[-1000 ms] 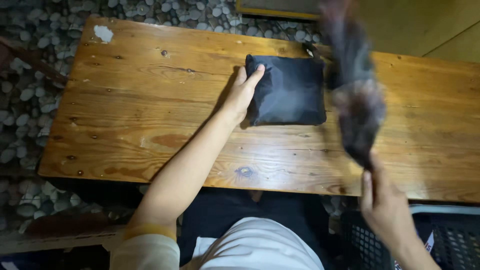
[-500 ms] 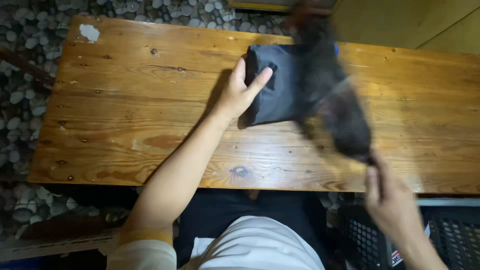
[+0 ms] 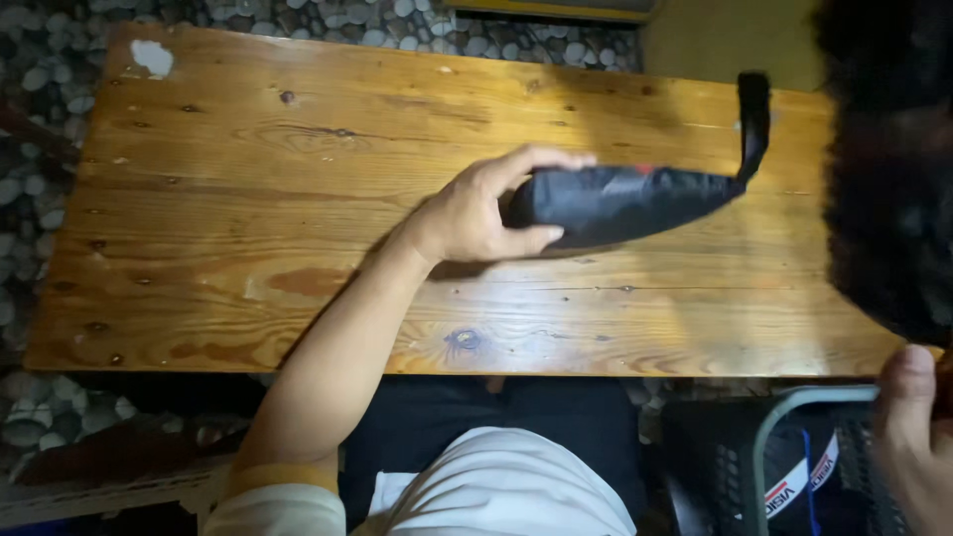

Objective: The person uses a feather duster to clean a small black pouch on a wooden table, then places it in a basket. They then retrieve a larger black garment, unfold it on the table, and brush it thoroughly with the duster before folding it.

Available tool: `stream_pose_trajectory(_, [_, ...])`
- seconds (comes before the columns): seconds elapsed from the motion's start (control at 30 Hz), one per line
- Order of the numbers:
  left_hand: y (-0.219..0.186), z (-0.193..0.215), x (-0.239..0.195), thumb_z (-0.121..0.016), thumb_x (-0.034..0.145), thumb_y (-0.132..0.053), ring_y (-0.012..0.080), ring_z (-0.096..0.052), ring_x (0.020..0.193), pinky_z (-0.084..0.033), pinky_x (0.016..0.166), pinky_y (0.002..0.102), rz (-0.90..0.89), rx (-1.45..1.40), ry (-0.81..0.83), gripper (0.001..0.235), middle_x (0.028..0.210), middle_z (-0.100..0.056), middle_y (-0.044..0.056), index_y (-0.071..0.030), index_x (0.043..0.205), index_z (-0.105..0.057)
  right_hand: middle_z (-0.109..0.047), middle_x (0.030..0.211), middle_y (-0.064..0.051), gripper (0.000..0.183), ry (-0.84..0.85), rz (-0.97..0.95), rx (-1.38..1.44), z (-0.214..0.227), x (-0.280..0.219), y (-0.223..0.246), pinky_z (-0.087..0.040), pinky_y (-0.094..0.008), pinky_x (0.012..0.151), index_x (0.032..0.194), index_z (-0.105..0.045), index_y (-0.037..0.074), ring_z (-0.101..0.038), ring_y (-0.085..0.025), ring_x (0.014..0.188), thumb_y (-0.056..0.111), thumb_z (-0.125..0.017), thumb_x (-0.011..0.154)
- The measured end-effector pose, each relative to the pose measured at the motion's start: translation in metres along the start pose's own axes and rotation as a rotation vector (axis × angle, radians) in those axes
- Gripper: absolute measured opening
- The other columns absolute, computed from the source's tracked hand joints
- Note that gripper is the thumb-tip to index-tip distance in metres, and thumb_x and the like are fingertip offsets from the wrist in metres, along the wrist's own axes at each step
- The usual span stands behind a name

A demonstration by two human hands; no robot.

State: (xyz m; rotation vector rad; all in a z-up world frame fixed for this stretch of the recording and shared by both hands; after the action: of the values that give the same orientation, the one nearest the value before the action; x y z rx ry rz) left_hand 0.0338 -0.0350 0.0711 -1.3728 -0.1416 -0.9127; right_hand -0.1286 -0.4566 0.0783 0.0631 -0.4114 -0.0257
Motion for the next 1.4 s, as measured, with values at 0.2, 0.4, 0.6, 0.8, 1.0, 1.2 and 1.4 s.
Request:
stream_pose_trajectory(0.2, [-0.017,-0.046,0.001,-0.082,0.085,-0.008,0.0350,-0.065,0.132,-0.055,0.118,0.056,-0.214,0.261,0.196,0.066,0.143,-0.061,0.014,-0.015,0.141,-0.046,-0.048,0.077,-0.013,0.043,0.117,-0.101,0.384,0.019,0.030,0.057,-0.033,-0.035,0.059,0.161,-0.057,-0.010,-0.041,-0.019,0.063,0.007,-0.054,0.121])
stream_pose_trajectory(0.4, [0.015,-0.071,-0.017,-0.070,0.080,-0.010,0.0203,-0.038,0.150,-0.018,0.127,0.054,-0.093,0.475,0.368,0.046,0.146,-0.059,0.010,-0.008,0.124,-0.060,-0.074,0.093,-0.010,0.052,0.328,-0.049,0.187,-0.017,0.016,0.059,-0.051,-0.038,0.080,0.148,-0.065,0.006,-0.066,-0.023,0.073,0.025,-0.067,0.100])
stream_pose_trajectory(0.6, [0.012,-0.057,-0.007,-0.080,0.088,-0.029,0.0287,-0.055,0.132,-0.037,0.116,0.047,-0.109,0.555,0.242,0.039,0.130,-0.066,0.011,-0.006,0.116,-0.064,-0.075,0.108,-0.025,0.050,0.434,-0.047,-0.035,-0.041,0.031,0.091,-0.053,-0.059,0.073,0.151,-0.057,0.019,-0.070,-0.053,0.090,0.035,-0.051,0.105])
stream_pose_trajectory(0.8, [0.063,-0.043,-0.019,-0.079,0.089,-0.053,0.0492,-0.045,0.138,-0.038,0.120,0.047,0.151,0.653,0.020,0.089,0.143,-0.052,0.032,0.003,0.148,-0.042,-0.077,0.091,-0.011,0.044,0.557,0.034,0.245,-0.070,0.033,0.099,-0.051,-0.038,0.078,0.140,-0.061,0.012,-0.075,-0.027,0.079,0.028,-0.056,0.099])
stream_pose_trajectory(1.0, [0.059,-0.043,-0.016,-0.067,0.092,-0.061,0.0356,-0.052,0.128,-0.045,0.104,0.051,0.336,0.738,0.147,0.073,0.138,-0.044,0.017,-0.003,0.134,-0.051,-0.076,0.098,-0.033,0.036,0.210,0.035,-0.200,-0.117,0.091,-0.031,-0.051,-0.068,0.066,0.144,-0.061,0.008,-0.070,-0.061,0.079,0.032,-0.053,0.119])
stream_pose_trajectory(1.2, [0.057,-0.040,-0.013,-0.064,0.092,-0.062,0.0393,-0.045,0.135,-0.041,0.108,0.057,0.361,0.769,0.153,0.067,0.145,-0.040,0.021,-0.005,0.124,-0.051,-0.070,0.093,-0.027,0.030,0.030,0.026,-0.338,-0.194,0.138,-0.187,-0.053,-0.055,0.058,0.119,-0.055,-0.003,-0.071,-0.049,0.074,0.025,-0.062,0.126])
stream_pose_trajectory(1.4, [0.055,-0.042,-0.012,-0.061,0.094,-0.064,0.0417,-0.039,0.141,-0.038,0.111,0.057,0.370,0.780,0.196,0.068,0.153,-0.036,0.026,-0.004,0.123,-0.050,-0.075,0.090,-0.024,0.041,0.155,-0.013,-0.555,-0.233,0.155,-0.224,-0.059,-0.049,0.065,0.094,-0.078,-0.001,-0.075,-0.045,0.079,0.029,-0.061,0.117])
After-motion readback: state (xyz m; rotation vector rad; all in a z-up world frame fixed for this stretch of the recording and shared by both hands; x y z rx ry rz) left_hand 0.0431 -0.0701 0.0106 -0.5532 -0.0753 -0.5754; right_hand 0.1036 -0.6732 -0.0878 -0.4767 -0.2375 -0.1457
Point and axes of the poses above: each hand's wrist, its own x-axis towards the middle knuckle, its own z-axis out of the back of the hand, y = z × x, the point moved 9 cm from there along x, towards the middle knuckle
